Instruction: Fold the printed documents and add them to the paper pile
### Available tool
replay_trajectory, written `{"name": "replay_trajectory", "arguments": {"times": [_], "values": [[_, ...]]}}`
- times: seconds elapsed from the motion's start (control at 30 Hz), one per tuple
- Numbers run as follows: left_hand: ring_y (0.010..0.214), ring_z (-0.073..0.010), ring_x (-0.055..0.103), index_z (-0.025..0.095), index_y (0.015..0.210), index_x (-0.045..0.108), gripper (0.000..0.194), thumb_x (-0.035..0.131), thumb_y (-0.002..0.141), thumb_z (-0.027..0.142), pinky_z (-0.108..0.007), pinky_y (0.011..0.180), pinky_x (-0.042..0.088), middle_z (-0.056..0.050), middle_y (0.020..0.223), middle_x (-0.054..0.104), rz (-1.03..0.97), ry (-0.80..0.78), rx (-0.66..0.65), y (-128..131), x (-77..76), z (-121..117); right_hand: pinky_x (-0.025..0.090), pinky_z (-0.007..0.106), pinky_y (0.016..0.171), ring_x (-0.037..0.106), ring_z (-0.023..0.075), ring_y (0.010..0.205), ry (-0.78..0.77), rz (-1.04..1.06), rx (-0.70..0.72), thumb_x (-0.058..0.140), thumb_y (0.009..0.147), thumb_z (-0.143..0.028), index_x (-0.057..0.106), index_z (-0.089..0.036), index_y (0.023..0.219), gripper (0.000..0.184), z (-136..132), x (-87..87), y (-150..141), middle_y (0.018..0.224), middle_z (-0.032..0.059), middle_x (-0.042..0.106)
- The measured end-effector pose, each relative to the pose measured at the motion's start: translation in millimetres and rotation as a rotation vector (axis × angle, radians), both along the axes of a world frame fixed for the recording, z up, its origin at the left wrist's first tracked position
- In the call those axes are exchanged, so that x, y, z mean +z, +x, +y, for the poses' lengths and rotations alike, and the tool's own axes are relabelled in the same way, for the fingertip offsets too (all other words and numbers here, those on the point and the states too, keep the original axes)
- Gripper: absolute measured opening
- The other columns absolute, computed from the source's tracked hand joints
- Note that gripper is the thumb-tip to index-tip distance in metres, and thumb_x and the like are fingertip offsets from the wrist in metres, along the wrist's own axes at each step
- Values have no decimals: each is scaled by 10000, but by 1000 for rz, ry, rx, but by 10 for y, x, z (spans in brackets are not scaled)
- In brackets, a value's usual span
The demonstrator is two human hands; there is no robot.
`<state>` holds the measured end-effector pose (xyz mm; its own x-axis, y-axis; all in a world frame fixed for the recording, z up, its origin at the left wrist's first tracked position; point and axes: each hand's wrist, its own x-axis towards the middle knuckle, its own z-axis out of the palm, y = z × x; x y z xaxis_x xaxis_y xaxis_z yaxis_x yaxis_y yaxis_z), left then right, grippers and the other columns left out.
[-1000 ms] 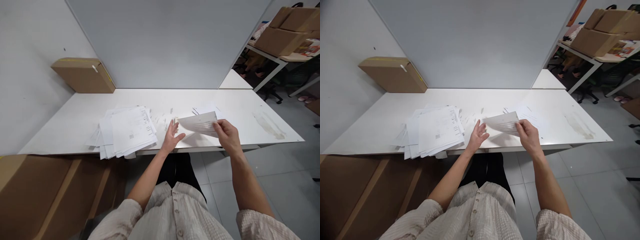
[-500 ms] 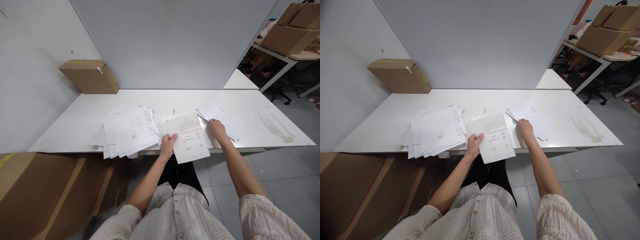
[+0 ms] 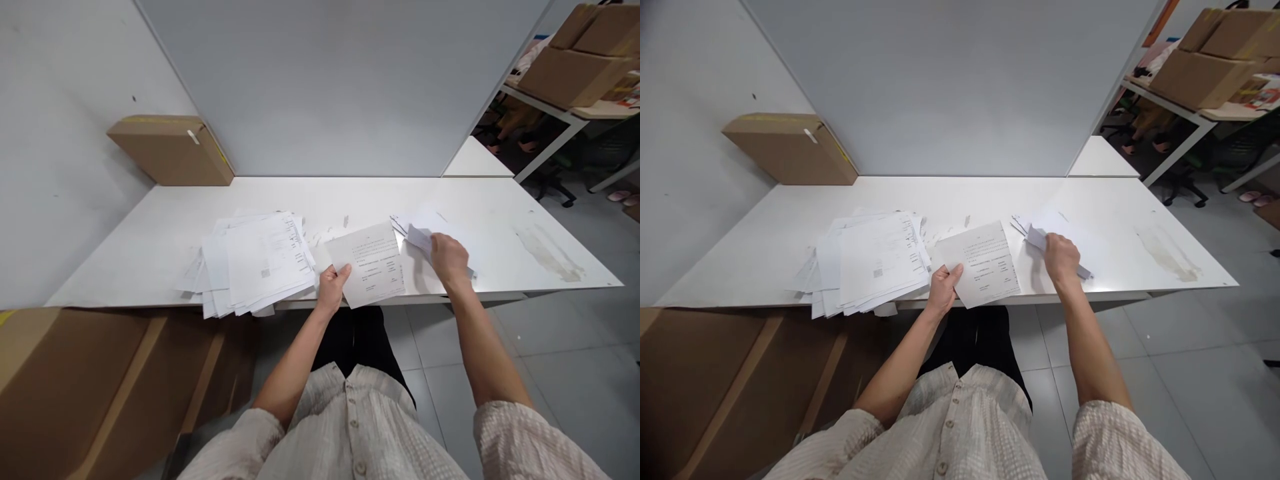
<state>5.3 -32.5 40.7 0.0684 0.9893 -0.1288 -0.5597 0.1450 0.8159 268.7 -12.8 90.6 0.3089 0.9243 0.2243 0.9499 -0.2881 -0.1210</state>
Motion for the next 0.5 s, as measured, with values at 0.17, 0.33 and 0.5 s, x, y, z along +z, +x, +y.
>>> {"name": "replay_trajectory", "arguments": {"times": [0.17,0.33,0.5], "values": [[938,-257,667,143,885,697,386,805,600,379,-431,910,495,-84,911,734,-48,15,-114,-16,109,11,303,264,526,408,138,544,333,399,35,403,907,-375,501,-205,715,275,-356,546,-146,584,-3,461],[975,-244,654,149,987,657,432,767,652,398,-427,922,495,-96,1013,714,4,127,-155,70,137,18,329,239,488,413,112,546,154,935,289,496,859,-482,432,-209,652,349,-520,627,-399,614,-21,453],[933,-228,660,150,1008,628,442,750,670,407,-409,882,510,-95,1014,708,191,201,-51,85,104,6,436,269,579,538,154,679,97,1161,324,423,881,-540,557,-219,777,363,-569,392,-597,739,16,577]]}}
